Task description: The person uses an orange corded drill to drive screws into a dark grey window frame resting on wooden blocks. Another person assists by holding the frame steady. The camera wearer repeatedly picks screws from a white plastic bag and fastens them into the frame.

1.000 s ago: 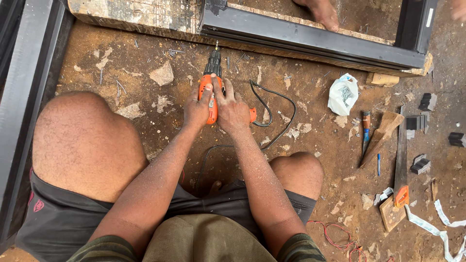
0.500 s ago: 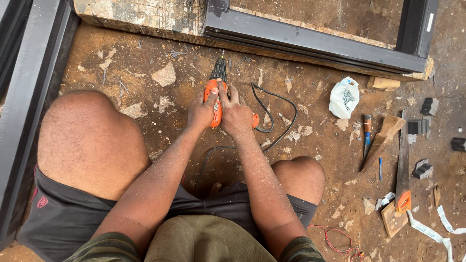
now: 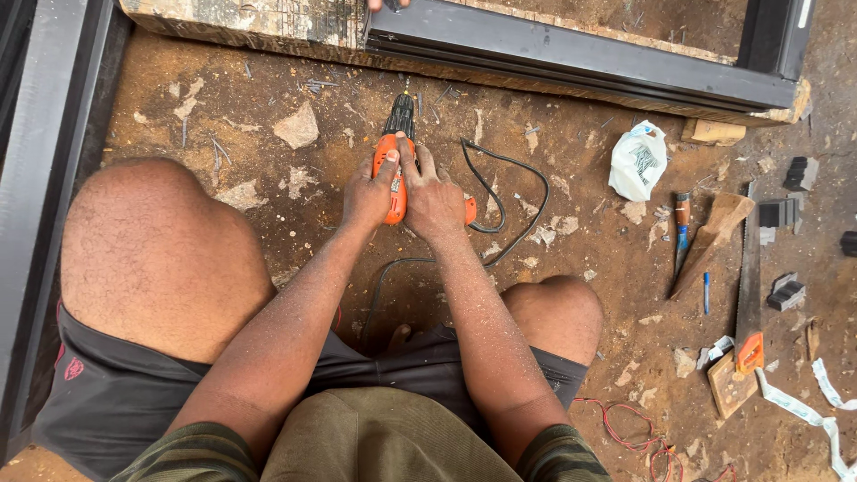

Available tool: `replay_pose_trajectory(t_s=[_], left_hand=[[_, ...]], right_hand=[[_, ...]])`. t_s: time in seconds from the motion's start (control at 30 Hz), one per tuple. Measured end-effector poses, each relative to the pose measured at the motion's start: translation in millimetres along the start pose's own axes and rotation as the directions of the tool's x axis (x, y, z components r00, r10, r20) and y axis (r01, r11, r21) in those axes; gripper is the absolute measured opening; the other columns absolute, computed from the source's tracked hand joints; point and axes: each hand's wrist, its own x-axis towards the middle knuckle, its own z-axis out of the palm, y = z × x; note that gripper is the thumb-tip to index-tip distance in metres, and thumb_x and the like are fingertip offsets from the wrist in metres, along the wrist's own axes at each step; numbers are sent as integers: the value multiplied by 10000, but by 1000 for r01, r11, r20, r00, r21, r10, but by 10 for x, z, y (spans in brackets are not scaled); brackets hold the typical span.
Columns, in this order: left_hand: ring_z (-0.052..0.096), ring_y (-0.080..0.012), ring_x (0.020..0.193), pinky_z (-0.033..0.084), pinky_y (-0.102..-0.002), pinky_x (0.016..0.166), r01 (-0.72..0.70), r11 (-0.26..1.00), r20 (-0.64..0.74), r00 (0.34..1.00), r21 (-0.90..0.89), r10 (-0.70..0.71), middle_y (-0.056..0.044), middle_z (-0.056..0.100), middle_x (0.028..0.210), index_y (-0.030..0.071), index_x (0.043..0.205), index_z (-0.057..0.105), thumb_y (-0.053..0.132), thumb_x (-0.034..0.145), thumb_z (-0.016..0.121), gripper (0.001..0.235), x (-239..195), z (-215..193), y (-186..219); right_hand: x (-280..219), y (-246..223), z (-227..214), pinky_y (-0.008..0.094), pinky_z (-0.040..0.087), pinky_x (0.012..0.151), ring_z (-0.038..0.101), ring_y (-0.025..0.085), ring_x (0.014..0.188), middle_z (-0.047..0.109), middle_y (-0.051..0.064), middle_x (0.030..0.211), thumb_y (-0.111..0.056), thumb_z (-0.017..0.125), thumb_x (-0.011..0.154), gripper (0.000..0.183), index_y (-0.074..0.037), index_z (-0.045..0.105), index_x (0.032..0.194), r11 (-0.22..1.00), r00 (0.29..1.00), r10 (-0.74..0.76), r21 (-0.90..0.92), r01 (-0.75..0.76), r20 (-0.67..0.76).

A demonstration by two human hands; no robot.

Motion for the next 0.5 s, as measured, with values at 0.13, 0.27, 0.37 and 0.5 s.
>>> replay_pose_trajectory(t_s=[0.13,0.27,0.37,0.5], left_hand=[[713,-150,982,595,-349,851,-27,999,-36,999,28,28,-73,696,1148,133,1470,526,521,1003,529,607,-59,1,49],[717,-161,965,607,-355,846,-36,999,-54,998,32,38,-89,702,1112,153,1487,513,534,991,526,626,-100,-7,84],[713,-165,1006,597,-355,879,-155,988,-88,984,17,156,-100,703,1124,139,1461,543,547,998,540,617,-109,-16,99],[708,-174,1046,594,-351,901,-207,978,-110,973,-33,202,-103,690,1155,122,1454,535,557,999,554,630,-99,-20,110]], right_hand=[[24,25,69,424,637,739,675,356,1120,505,161,1444,-199,755,836,945,-211,201,1601,1000,999,-21,-13,21,-30],[36,48,84,379,650,744,694,324,1126,491,156,1408,-123,715,910,890,-253,241,1653,999,997,-38,10,39,-74],[49,36,35,370,651,728,703,314,1114,462,165,1421,-92,707,902,863,-291,291,1632,999,996,-24,31,26,-80],[82,12,-59,390,647,711,701,348,1090,427,214,1481,-116,724,884,815,-286,326,1574,996,979,-73,31,80,-188]])
